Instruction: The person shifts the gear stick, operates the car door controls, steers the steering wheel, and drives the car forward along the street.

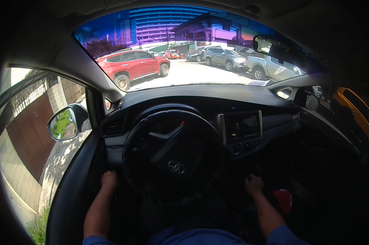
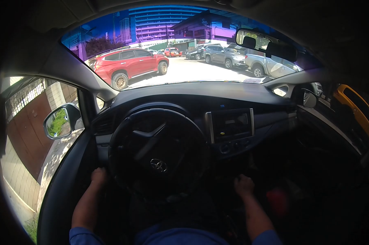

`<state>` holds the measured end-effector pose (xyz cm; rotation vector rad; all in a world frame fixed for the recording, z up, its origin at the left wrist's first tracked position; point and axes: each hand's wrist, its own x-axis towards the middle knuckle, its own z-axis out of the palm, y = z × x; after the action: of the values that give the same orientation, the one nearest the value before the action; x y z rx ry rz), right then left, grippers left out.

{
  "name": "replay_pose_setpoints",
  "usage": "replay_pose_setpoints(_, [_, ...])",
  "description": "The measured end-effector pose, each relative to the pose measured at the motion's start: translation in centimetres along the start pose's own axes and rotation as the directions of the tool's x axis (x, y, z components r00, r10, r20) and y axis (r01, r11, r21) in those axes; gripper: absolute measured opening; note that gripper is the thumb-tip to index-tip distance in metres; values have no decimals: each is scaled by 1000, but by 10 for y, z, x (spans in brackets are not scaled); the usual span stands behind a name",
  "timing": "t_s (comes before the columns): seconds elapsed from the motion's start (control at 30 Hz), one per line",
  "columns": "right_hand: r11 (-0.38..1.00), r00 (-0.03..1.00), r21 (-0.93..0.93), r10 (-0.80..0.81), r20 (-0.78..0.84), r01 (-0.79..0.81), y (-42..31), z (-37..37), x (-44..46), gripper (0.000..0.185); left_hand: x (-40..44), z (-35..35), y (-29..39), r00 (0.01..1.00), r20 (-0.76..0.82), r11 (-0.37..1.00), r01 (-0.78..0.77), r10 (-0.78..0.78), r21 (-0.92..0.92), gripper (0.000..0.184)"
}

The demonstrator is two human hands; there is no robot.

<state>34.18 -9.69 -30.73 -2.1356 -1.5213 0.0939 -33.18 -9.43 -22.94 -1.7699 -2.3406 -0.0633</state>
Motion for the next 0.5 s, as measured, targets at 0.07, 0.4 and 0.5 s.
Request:
replay_pose_setpoints(0.07, [1000, 1000, 0, 1, -12, -1, -1, -1, -2, 28, 4, 6, -3, 1000, 3, 999, 19, -19, -26, 35])
replay_pose_setpoints(0.4, [1000, 1000, -25, -11, -10, 11, 1, 2, 0, 31, 0, -2, 1, 1000, 11, 1000, 12, -12, -20, 35])
replay_pose_setpoints(0.5, [1000, 1000, 1, 5, -13, -5, 0, 1, -1, 28, -1, -3, 2, 1000, 0, 1000, 13, -13, -25, 38])
